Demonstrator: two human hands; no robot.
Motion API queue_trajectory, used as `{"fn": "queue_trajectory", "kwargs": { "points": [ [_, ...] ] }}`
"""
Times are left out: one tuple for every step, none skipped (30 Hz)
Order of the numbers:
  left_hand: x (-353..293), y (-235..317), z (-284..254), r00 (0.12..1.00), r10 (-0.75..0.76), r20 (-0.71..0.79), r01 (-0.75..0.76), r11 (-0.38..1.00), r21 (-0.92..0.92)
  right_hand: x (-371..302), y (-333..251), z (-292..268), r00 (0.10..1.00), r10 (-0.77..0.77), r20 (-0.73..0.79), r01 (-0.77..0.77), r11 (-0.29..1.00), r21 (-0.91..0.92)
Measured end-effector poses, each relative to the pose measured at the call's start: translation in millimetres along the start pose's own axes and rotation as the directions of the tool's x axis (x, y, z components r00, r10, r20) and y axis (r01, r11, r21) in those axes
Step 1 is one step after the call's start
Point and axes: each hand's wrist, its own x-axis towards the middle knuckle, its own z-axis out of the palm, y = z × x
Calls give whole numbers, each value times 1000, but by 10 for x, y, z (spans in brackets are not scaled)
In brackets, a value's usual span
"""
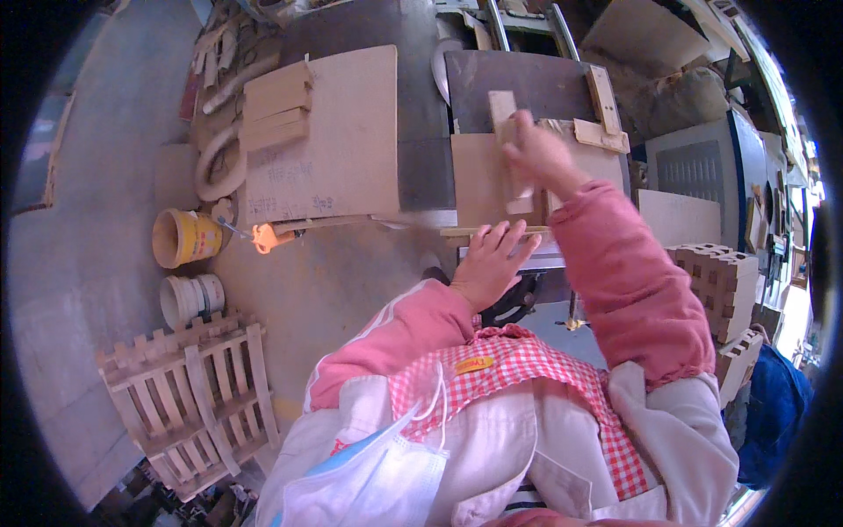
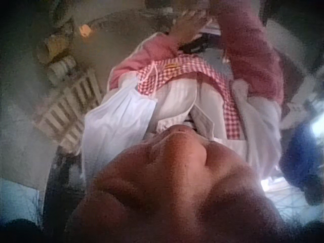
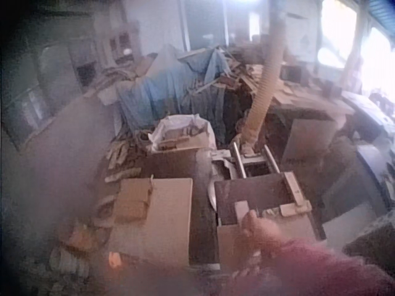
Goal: The person assembles small wooden pieces into interlocking structures using a jig on a workbench. They repeatedly place pieces into the jig, press them together, and stack the completed units. A coworker occasionally hands over additional pieces.
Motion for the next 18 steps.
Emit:
{"fn": "queue_trajectory", "kwargs": {
  "points": [
    [-66, 57, 3, 1000, -2, 6, 2, 1000, 1, -60, 136, -136, 999, -49, -13, 49, 998, -42],
    [-120, 108, 9, 1000, -1, 12, 1, 1000, 2, -129, 304, -289, 993, -112, -33, 109, 991, -82],
    [-168, 153, 11, 1000, 6, -23, -6, 1000, 2, -210, 469, -422, 995, -98, -15, 95, 983, -155],
    [-192, 189, 15, 1000, -4, -29, 3, 999, -48, -291, 625, -530, 994, -108, -10, 103, 967, -232],
    [-192, 199, 14, 999, -17, -51, 11, 994, -104, -373, 766, -608, 996, -88, 18, 89, 959, -270],
    [-181, 194, 2, 997, -32, -70, 20, 987, -161, -453, 893, -664, 996, -77, 43, 87, 945, -316],
    [-142, 132, -18, 990, -59, -128, 41, 990, -133, -525, 993, -685, 996, -51, 70, 74, 924, -376],
    [-52, -12, -48, 979, -84, -185, 65, 992, -106, -591, 1061, -659, 994, -85, 70, 106, 921, -375],
    [60, -172, -85, 964, -107, -243, 90, 993, -80, -651, 1111, -615, 992, -107, 72, 127, 912, -391],
    [195, -334, -118, 943, -194, -271, 186, 981, -55, -705, 1157, -579, 992, -95, 86, 122, 904, -411],
    [336, -499, -149, 909, -269, -318, 273, 961, -33, -773, 1200, -540, 992, -110, 68, 127, 927, -352],
    [436, -639, -179, 881, -221, -419, 257, 966, 32, -795, 1224, -499, 994, -97, 46, 107, 927, -359],
    [533, -741, -194, 891, -207, -405, 268, 958, 101, -794, 1235, -450, 993, -115, 17, 113, 927, -357],
    [584, -787, -190, 922, -240, -303, 290, 948, 134, -785, 1245, -418, 988, -156, -10, 142, 925, -352],
    [628, -817, -182, 941, -274, -200, 309, 936, 168, -779, 1256, -400, 989, -148, -29, 129, 932, -339],
    [673, -839, -177, 947, -305, -103, 320, 925, 204, -768, 1263, -388, 986, -163, -46, 140, 937, -321],
    [701, -848, -168, 946, -297, -129, 318, 926, 203, -764, 1265, -380, 982, -177, -62, 151, 942, -301],
    [741, -867, -163, 945, -306, -119, 324, 927, 189, -757, 1262, -378, 974, -202, -104, 162, 938, -305]
  ]
}}
